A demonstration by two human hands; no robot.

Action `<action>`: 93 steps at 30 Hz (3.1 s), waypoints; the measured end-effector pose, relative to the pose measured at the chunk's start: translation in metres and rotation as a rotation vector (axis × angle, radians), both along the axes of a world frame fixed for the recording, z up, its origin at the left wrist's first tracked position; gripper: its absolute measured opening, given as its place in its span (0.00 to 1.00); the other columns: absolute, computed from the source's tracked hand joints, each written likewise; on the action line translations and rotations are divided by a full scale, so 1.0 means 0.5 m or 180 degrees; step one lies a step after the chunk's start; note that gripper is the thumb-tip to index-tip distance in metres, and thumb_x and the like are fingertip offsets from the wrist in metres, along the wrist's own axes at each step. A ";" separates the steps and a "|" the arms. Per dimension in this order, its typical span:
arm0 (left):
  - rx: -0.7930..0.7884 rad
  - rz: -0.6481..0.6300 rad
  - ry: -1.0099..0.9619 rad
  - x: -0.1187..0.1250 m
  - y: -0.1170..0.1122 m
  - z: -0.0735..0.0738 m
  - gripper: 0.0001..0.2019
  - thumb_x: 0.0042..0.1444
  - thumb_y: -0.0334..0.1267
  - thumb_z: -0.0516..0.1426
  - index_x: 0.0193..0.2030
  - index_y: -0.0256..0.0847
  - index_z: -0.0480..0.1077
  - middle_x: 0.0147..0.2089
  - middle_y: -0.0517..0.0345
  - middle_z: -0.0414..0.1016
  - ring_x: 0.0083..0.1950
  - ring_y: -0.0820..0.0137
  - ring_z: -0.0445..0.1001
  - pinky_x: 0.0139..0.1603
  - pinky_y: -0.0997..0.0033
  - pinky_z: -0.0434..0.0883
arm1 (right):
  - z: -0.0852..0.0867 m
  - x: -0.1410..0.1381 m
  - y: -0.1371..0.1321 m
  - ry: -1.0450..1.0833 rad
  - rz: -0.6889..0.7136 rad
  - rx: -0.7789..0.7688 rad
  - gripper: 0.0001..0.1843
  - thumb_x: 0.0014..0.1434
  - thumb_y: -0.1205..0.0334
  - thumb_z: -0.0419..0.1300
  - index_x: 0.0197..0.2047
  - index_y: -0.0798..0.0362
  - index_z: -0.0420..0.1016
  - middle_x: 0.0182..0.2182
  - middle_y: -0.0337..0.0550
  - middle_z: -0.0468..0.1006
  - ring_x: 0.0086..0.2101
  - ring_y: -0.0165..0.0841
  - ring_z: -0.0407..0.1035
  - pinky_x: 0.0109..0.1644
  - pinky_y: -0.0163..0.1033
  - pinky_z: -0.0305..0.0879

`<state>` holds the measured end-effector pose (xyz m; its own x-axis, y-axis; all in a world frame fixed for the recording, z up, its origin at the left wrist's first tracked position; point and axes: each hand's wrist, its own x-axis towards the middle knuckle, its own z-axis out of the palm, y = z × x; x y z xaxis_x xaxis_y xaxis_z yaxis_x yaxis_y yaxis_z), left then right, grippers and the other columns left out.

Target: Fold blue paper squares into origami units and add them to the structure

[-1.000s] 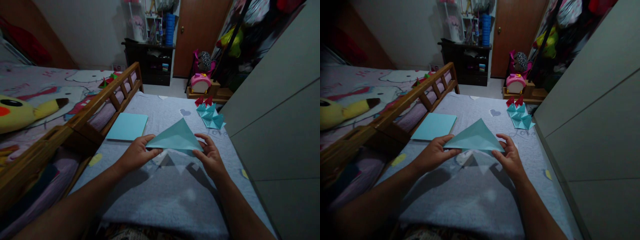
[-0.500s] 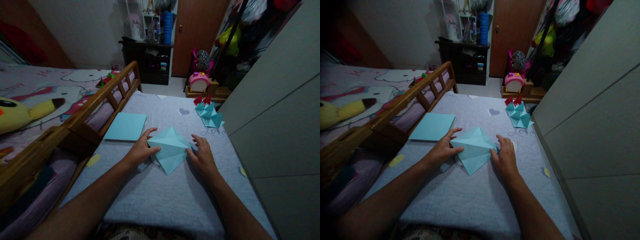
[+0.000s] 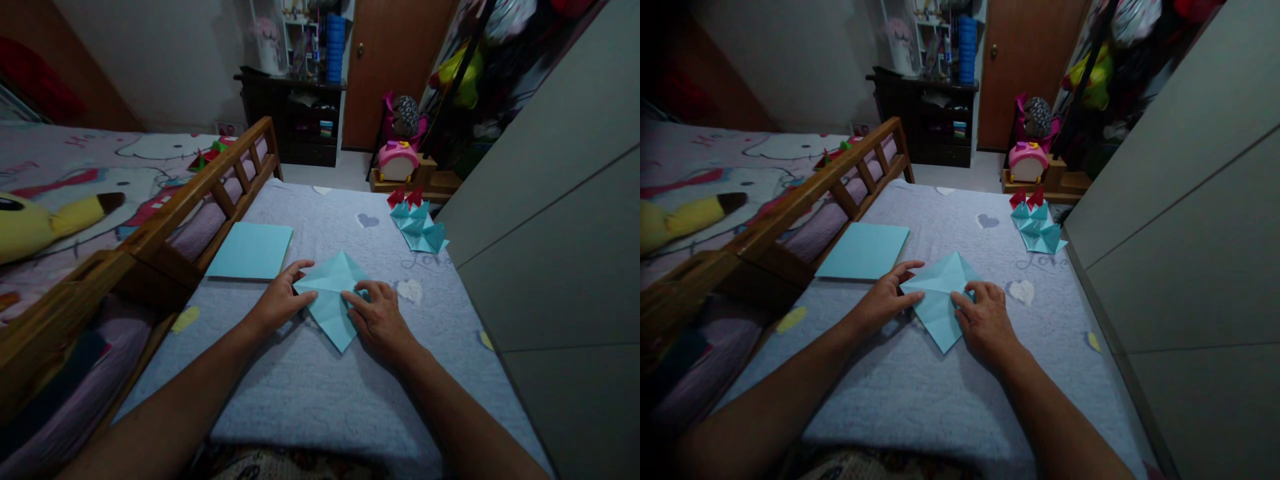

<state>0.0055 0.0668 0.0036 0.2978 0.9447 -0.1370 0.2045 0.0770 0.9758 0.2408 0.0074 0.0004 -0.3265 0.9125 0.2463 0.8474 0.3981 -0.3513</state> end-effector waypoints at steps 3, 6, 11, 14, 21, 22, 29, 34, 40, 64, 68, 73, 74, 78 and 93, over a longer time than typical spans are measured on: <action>-0.0050 -0.0006 -0.0053 -0.001 -0.002 0.003 0.30 0.48 0.39 0.65 0.60 0.42 0.67 0.47 0.56 0.70 0.37 0.71 0.72 0.35 0.73 0.70 | -0.002 -0.003 0.001 -0.0068 0.0010 -0.0059 0.17 0.68 0.61 0.55 0.56 0.43 0.77 0.54 0.50 0.71 0.53 0.47 0.60 0.58 0.56 0.57; -0.0092 -0.0089 -0.0252 0.001 -0.006 0.010 0.29 0.48 0.37 0.66 0.59 0.43 0.68 0.49 0.55 0.71 0.38 0.72 0.72 0.35 0.73 0.71 | -0.002 -0.005 0.001 -0.0126 0.0035 -0.0120 0.16 0.67 0.61 0.56 0.56 0.44 0.77 0.54 0.50 0.71 0.53 0.47 0.60 0.59 0.56 0.57; -0.0084 -0.0399 -0.0627 0.007 -0.015 0.010 0.28 0.51 0.35 0.65 0.60 0.45 0.67 0.48 0.56 0.72 0.42 0.70 0.73 0.40 0.72 0.72 | 0.000 -0.003 0.000 -0.0146 0.0109 -0.0180 0.17 0.67 0.60 0.57 0.57 0.45 0.76 0.54 0.50 0.72 0.54 0.47 0.61 0.60 0.57 0.56; 0.0198 -0.0360 -0.0509 0.010 -0.017 0.001 0.28 0.54 0.36 0.63 0.62 0.46 0.66 0.47 0.56 0.72 0.40 0.71 0.72 0.39 0.72 0.71 | 0.002 -0.003 0.000 -0.0132 0.0132 -0.0224 0.17 0.67 0.59 0.58 0.57 0.45 0.75 0.54 0.51 0.73 0.54 0.48 0.61 0.60 0.58 0.56; 0.0907 -0.0201 0.0359 0.013 -0.015 0.000 0.18 0.58 0.38 0.60 0.55 0.42 0.75 0.46 0.53 0.76 0.41 0.67 0.73 0.44 0.65 0.72 | -0.006 0.009 0.006 0.0186 0.0178 -0.0195 0.16 0.67 0.61 0.57 0.56 0.48 0.76 0.52 0.50 0.75 0.52 0.46 0.64 0.59 0.54 0.59; 0.0955 -0.0170 0.0426 0.013 -0.015 0.003 0.17 0.58 0.38 0.60 0.54 0.42 0.75 0.46 0.53 0.77 0.41 0.66 0.73 0.44 0.65 0.73 | -0.008 0.016 0.009 0.0279 0.0122 -0.0166 0.16 0.67 0.62 0.56 0.56 0.50 0.75 0.52 0.51 0.75 0.52 0.45 0.64 0.59 0.53 0.60; 0.1057 -0.0081 0.0698 0.014 -0.017 0.017 0.13 0.57 0.38 0.59 0.48 0.41 0.76 0.41 0.56 0.77 0.35 0.69 0.72 0.41 0.66 0.73 | -0.011 0.073 0.019 0.0362 -0.0833 0.0024 0.21 0.63 0.61 0.56 0.59 0.56 0.71 0.51 0.56 0.77 0.51 0.49 0.66 0.57 0.55 0.59; 0.1123 -0.0033 0.0753 0.014 -0.017 0.017 0.13 0.56 0.38 0.59 0.48 0.41 0.76 0.39 0.57 0.76 0.35 0.69 0.71 0.40 0.66 0.72 | -0.006 0.075 0.014 0.0504 -0.0844 -0.0323 0.22 0.59 0.59 0.58 0.57 0.53 0.70 0.44 0.51 0.79 0.45 0.47 0.67 0.52 0.53 0.61; 0.1199 0.0064 0.0755 0.011 -0.018 0.017 0.12 0.57 0.38 0.60 0.47 0.41 0.76 0.38 0.57 0.75 0.34 0.70 0.70 0.40 0.66 0.72 | 0.001 0.079 0.015 0.1080 -0.0802 -0.0633 0.21 0.55 0.61 0.58 0.54 0.51 0.71 0.39 0.46 0.76 0.41 0.42 0.68 0.47 0.47 0.64; 0.1647 -0.0123 0.0617 0.011 -0.023 0.012 0.10 0.58 0.32 0.60 0.48 0.41 0.74 0.36 0.60 0.73 0.36 0.71 0.72 0.40 0.68 0.70 | -0.004 0.046 0.014 0.2007 -0.0241 -0.0139 0.07 0.58 0.68 0.61 0.38 0.51 0.79 0.33 0.42 0.77 0.33 0.34 0.72 0.38 0.38 0.68; 0.1969 -0.0180 0.0651 0.014 -0.023 0.019 0.03 0.60 0.30 0.60 0.40 0.40 0.74 0.34 0.61 0.71 0.34 0.72 0.71 0.38 0.70 0.69 | -0.002 0.040 0.012 0.2013 -0.0161 0.0173 0.08 0.58 0.70 0.62 0.37 0.49 0.81 0.36 0.43 0.72 0.36 0.33 0.70 0.36 0.37 0.69; 0.2109 -0.0033 0.0579 0.015 -0.028 0.026 0.03 0.59 0.30 0.60 0.37 0.40 0.76 0.48 0.52 0.69 0.42 0.69 0.71 0.36 0.72 0.70 | 0.007 0.038 0.008 0.2050 -0.0042 0.0469 0.09 0.59 0.71 0.63 0.39 0.47 0.81 0.51 0.47 0.72 0.39 0.33 0.71 0.36 0.38 0.72; 0.2126 -0.0008 0.0575 0.015 -0.029 0.028 0.03 0.59 0.30 0.60 0.37 0.40 0.76 0.53 0.51 0.68 0.43 0.69 0.71 0.38 0.72 0.71 | 0.010 0.037 0.007 0.2077 0.0024 0.0480 0.10 0.59 0.71 0.63 0.39 0.47 0.80 0.52 0.47 0.72 0.39 0.33 0.71 0.37 0.38 0.72; 0.2069 -0.0133 0.0520 0.014 -0.034 0.035 0.03 0.61 0.30 0.59 0.37 0.40 0.74 0.59 0.49 0.68 0.45 0.69 0.72 0.38 0.72 0.70 | 0.020 0.034 0.003 0.2149 0.0302 0.0422 0.12 0.61 0.73 0.61 0.42 0.47 0.78 0.51 0.47 0.77 0.41 0.34 0.75 0.41 0.40 0.74; 0.1873 -0.0625 0.0431 0.044 -0.043 0.035 0.03 0.61 0.34 0.59 0.39 0.39 0.74 0.33 0.59 0.74 0.33 0.71 0.71 0.36 0.70 0.68 | 0.020 0.005 -0.005 0.2373 0.0108 0.0222 0.06 0.58 0.70 0.63 0.37 0.49 0.72 0.30 0.36 0.76 0.29 0.29 0.72 0.35 0.35 0.71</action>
<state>0.0275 0.0454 0.0208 0.4895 0.8030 0.3399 0.2850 -0.5158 0.8079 0.2431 0.0049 0.0105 -0.0782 0.8790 0.4703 0.3815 0.4622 -0.8005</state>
